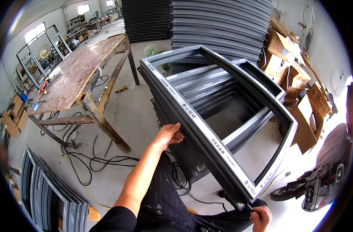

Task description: The person inserts a black rubber seal into the groove of an aluminum window frame using their hands and cuts the excess seal with pliers.

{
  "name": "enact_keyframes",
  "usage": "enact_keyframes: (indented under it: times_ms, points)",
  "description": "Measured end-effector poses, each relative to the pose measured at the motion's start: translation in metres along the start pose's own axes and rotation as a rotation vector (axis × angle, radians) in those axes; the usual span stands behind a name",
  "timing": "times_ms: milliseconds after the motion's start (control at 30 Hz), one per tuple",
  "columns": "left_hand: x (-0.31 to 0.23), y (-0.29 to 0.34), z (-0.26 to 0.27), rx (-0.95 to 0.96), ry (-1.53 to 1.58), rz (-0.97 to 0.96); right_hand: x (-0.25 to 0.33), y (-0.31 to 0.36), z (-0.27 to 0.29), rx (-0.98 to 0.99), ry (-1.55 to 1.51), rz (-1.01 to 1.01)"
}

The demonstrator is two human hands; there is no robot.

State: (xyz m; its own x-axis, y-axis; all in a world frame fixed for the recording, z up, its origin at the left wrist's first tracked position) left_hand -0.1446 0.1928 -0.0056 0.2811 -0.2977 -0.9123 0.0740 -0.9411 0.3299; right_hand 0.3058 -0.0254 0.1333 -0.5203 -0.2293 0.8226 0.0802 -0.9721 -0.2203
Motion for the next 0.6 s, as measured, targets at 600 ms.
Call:
enact_keyframes:
  times_ms: [600]
  points:
    - [0.024, 0.048, -0.055, -0.054, -0.066, -0.121, 0.001, -0.001, -0.006, 0.004, 0.081, 0.027]
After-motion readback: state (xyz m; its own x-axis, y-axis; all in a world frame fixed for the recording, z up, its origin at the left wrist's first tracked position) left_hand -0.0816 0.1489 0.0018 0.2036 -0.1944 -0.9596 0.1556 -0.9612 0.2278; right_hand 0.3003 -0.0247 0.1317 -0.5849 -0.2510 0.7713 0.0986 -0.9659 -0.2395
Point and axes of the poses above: each hand's wrist, its own y-axis away from the middle knuckle, its own z-axis out of the back of the hand, x = y × z, the point moved 9 cm from there along -y, towards the middle knuckle
